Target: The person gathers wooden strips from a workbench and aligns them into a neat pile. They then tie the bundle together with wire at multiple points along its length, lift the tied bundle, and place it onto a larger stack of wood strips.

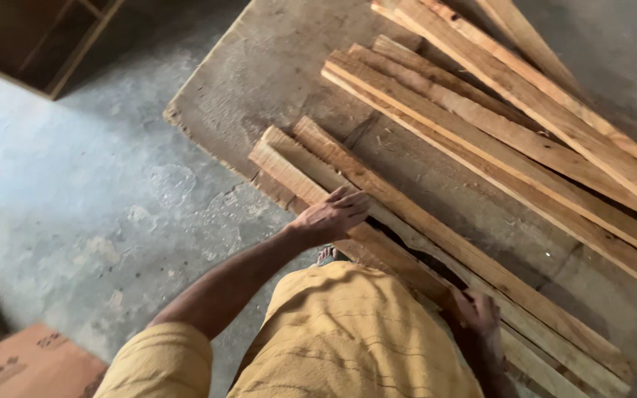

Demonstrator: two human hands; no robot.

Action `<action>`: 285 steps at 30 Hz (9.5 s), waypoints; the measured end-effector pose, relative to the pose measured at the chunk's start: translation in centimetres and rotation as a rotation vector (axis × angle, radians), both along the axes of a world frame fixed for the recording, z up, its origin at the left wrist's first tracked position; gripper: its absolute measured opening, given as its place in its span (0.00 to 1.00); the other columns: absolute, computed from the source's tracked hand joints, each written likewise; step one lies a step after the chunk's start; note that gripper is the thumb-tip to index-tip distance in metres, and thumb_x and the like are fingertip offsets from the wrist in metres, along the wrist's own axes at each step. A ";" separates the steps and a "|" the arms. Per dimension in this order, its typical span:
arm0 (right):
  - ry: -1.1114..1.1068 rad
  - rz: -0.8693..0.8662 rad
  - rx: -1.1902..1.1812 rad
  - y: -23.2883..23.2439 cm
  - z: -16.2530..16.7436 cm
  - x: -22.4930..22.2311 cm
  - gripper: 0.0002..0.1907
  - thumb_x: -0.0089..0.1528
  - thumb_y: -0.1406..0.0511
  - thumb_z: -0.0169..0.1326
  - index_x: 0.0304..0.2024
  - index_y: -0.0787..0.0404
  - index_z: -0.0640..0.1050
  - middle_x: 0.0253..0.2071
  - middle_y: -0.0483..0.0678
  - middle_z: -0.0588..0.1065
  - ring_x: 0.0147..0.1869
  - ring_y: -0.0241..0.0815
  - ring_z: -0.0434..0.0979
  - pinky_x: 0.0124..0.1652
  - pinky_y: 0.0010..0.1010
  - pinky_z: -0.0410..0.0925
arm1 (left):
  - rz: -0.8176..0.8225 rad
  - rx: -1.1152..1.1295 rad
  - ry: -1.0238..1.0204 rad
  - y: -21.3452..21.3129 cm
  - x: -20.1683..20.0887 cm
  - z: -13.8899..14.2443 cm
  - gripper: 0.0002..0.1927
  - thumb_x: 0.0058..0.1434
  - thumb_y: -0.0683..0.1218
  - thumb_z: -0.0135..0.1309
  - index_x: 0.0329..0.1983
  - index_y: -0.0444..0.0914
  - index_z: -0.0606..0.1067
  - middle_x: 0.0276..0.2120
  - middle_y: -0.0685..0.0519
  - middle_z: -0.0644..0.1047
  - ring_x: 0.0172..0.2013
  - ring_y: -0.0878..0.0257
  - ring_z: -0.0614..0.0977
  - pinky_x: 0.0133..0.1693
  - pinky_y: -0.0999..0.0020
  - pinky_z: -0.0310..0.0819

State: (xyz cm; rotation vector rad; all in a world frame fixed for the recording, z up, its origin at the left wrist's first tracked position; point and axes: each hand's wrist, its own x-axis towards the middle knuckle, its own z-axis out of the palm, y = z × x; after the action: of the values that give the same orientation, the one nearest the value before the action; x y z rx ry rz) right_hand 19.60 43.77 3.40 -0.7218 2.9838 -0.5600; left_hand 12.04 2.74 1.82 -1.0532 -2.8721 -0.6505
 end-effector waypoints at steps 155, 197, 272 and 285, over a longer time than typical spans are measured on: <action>0.041 -0.032 -0.108 12.4 4.1 -28.8 0.26 0.57 0.60 0.66 0.56 0.61 0.77 0.54 0.57 0.77 0.61 0.58 0.74 0.59 0.47 0.66 | 0.093 0.071 0.113 17.3 -5.1 2.8 0.45 0.53 0.66 0.60 0.68 0.37 0.68 0.58 0.39 0.72 0.61 0.43 0.69 0.66 0.41 0.54; -0.008 0.056 -0.239 -2.6 5.3 -1.3 0.36 0.50 0.60 0.69 0.61 0.53 0.76 0.48 0.50 0.79 0.50 0.50 0.78 0.50 0.39 0.71 | 1.036 0.920 -0.784 4.5 7.1 -3.2 0.12 0.69 0.45 0.55 0.40 0.29 0.77 0.27 0.49 0.83 0.29 0.61 0.87 0.32 0.66 0.84; 0.069 0.197 0.117 -23.1 1.2 -5.8 0.59 0.46 0.58 0.73 0.75 0.49 0.55 0.77 0.55 0.49 0.79 0.64 0.47 0.66 0.70 0.50 | 1.525 0.696 -0.176 -7.0 10.3 -6.2 0.07 0.60 0.44 0.60 0.39 0.37 0.82 0.37 0.43 0.81 0.39 0.52 0.84 0.44 0.61 0.78; 0.094 0.175 0.189 -23.1 0.4 -7.1 0.59 0.48 0.56 0.72 0.75 0.49 0.52 0.78 0.55 0.48 0.80 0.63 0.46 0.68 0.67 0.51 | 1.363 1.846 -0.572 -6.8 6.3 -4.0 0.05 0.70 0.40 0.47 0.38 0.41 0.67 0.27 0.54 0.74 0.26 0.64 0.76 0.25 0.68 0.70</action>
State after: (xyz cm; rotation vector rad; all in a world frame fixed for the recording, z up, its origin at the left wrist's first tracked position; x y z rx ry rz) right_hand 12.51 20.71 3.83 -1.0038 2.9611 -0.2372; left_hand 18.32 -4.08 -2.15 1.1886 -1.0872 -2.3358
